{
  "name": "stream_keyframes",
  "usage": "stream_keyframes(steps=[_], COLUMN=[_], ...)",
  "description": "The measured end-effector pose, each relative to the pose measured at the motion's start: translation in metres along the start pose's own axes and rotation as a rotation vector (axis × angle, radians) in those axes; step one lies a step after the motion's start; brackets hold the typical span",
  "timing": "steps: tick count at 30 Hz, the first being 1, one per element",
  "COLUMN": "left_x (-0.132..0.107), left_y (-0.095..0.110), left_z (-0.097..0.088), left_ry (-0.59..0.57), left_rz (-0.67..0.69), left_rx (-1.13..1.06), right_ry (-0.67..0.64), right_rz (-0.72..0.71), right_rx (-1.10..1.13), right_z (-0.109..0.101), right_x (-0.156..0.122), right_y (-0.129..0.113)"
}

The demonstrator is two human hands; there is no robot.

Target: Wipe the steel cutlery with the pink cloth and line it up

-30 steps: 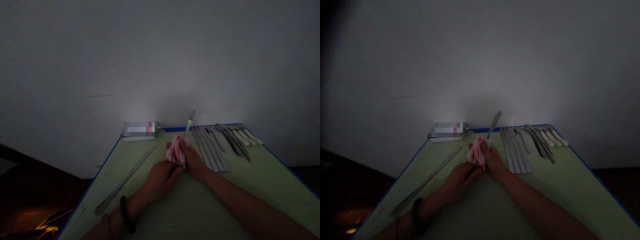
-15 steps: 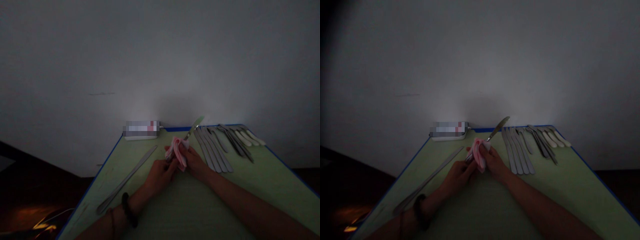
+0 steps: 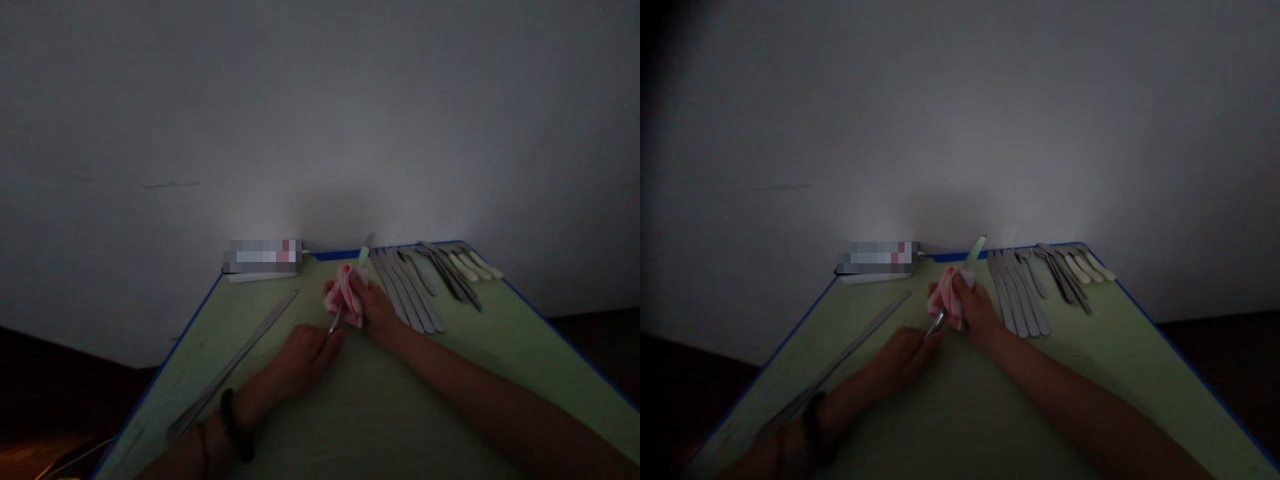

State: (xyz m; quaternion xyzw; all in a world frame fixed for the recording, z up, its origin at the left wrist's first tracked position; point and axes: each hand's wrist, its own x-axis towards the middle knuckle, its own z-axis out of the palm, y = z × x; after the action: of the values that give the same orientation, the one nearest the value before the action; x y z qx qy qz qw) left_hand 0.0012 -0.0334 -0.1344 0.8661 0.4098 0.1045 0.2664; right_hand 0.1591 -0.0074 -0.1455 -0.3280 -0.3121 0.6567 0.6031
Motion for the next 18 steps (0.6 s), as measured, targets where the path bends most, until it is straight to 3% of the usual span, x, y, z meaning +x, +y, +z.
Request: stream_keyframes(steps=[5,13,18], left_x=[-0.011,-0.013,-0.008], left_y=[0.004,0.007,0.004], left_z=[-0.003,-0.013,-0.013], left_ry=[-0.005,-0.143,-0.169], left_rz=[0.060,-0.127,-0.108], left_rx=[-0.032,-0.357,-0.419], right_ry=[0.144,0.292,0.321], right_rz=[-0.117,-0.301,-0.455], right_rx=[0.131,0.223,0.175], right_z=[-0.011,-0.019,-0.024], right_x=[0.015,0.027,0.027], right_y=[-0.028,-0.087,-0.094])
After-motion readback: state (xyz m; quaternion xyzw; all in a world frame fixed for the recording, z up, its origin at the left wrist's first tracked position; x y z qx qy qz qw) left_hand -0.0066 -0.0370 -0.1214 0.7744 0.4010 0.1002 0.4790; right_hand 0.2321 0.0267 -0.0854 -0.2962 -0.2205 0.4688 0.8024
